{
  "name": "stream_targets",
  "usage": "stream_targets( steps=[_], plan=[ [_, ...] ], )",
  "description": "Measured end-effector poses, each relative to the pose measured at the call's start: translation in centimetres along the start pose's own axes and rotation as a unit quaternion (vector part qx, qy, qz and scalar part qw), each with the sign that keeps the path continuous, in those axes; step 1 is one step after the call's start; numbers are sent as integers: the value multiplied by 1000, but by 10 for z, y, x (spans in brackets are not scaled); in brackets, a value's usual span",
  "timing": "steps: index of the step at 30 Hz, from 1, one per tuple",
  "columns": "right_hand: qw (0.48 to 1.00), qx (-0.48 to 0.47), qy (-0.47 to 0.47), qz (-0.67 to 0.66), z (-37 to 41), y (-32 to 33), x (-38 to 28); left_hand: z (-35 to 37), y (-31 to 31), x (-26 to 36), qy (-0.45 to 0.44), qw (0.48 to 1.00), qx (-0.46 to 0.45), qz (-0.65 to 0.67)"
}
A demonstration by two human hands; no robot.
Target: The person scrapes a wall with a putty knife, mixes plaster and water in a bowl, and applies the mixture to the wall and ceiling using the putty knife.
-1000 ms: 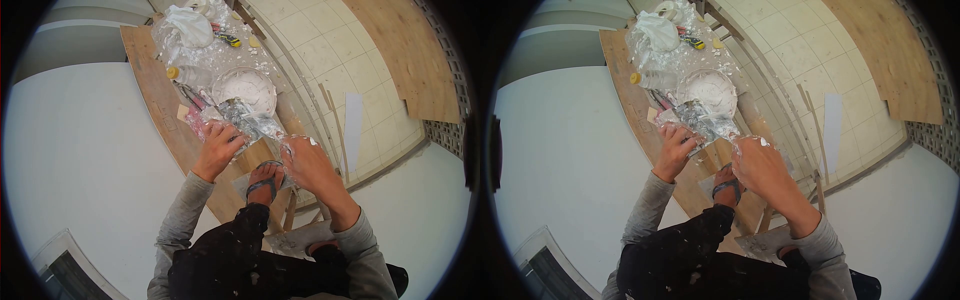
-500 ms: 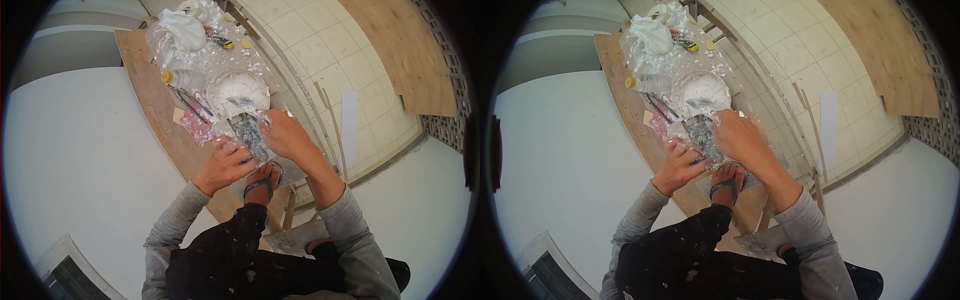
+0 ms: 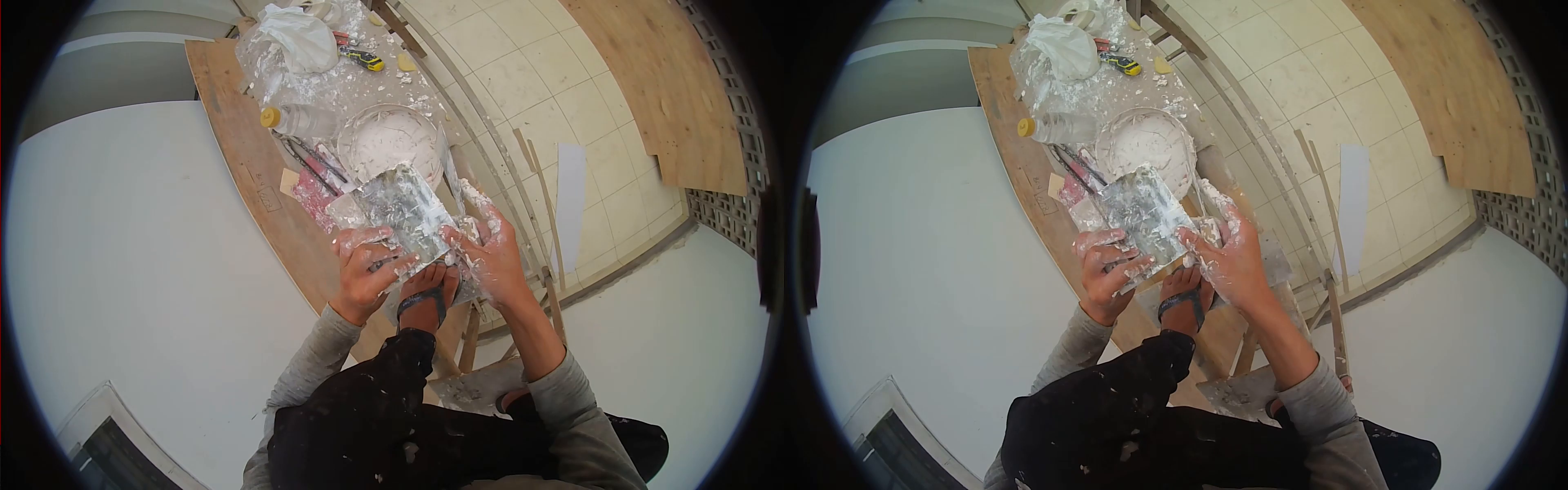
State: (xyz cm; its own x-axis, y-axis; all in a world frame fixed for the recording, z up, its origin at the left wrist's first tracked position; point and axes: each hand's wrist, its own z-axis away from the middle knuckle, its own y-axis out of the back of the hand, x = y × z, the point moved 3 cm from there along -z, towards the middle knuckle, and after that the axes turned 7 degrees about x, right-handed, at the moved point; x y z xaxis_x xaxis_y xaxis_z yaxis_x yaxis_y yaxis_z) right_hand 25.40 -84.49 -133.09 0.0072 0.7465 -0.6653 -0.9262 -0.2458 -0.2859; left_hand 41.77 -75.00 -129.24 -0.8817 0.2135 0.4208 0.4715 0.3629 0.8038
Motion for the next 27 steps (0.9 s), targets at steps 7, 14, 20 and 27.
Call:
stream_targets(
  steps=[7,14,20,27],
  plan=[
    [976,76,5,-204,0,5,11,-5,4,2,414,748,197,480],
    [918,32,319,234,-3,12,6,-2,-9,0,542,665,189,478],
    [847,-17,268,458,65,-1,-16,-3,4,-5,505,834,135,179],
    [869,-28,290,399,54,-35,10,-4,6,-8,442,863,193,151]
  ],
)
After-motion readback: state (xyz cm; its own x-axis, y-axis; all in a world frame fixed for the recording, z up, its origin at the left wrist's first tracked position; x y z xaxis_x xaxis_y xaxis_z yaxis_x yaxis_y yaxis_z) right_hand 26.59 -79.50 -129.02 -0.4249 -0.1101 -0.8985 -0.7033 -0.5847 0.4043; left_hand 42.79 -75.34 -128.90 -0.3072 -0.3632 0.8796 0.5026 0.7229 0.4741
